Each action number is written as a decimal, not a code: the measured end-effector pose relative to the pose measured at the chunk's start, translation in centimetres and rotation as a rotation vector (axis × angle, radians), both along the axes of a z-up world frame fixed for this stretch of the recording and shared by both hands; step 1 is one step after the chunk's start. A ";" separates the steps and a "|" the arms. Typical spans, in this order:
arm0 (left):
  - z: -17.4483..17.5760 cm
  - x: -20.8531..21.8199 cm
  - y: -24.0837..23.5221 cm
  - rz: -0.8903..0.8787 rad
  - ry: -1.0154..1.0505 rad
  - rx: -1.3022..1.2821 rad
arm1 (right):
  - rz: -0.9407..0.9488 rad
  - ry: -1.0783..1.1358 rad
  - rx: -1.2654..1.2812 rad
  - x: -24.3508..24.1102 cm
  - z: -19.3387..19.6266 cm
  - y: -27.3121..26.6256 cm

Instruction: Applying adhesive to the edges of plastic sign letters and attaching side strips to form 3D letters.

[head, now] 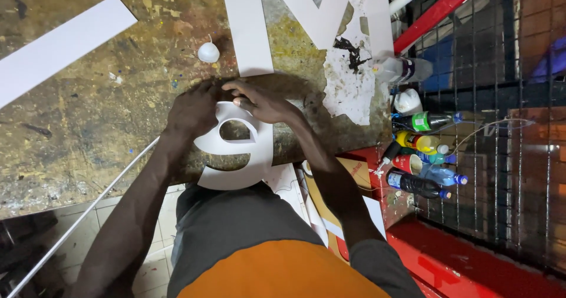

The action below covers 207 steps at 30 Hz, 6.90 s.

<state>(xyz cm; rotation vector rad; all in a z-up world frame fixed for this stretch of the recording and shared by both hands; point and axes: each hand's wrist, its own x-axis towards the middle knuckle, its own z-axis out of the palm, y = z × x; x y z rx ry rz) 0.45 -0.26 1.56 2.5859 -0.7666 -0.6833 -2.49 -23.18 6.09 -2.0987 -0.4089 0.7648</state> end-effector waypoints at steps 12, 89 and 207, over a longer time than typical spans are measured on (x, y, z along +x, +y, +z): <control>-1.8 -0.2 0.2 0.041 0.018 -0.013 | 0.021 -0.145 -0.159 -0.1 -2.7 0.1; -2.1 -0.2 -0.5 0.037 0.021 0.046 | -0.540 0.003 0.784 1.1 -14.9 -4.7; -3.2 0.9 -1.2 -0.048 -0.285 -0.058 | -0.103 0.010 0.228 1.0 -6.5 -4.3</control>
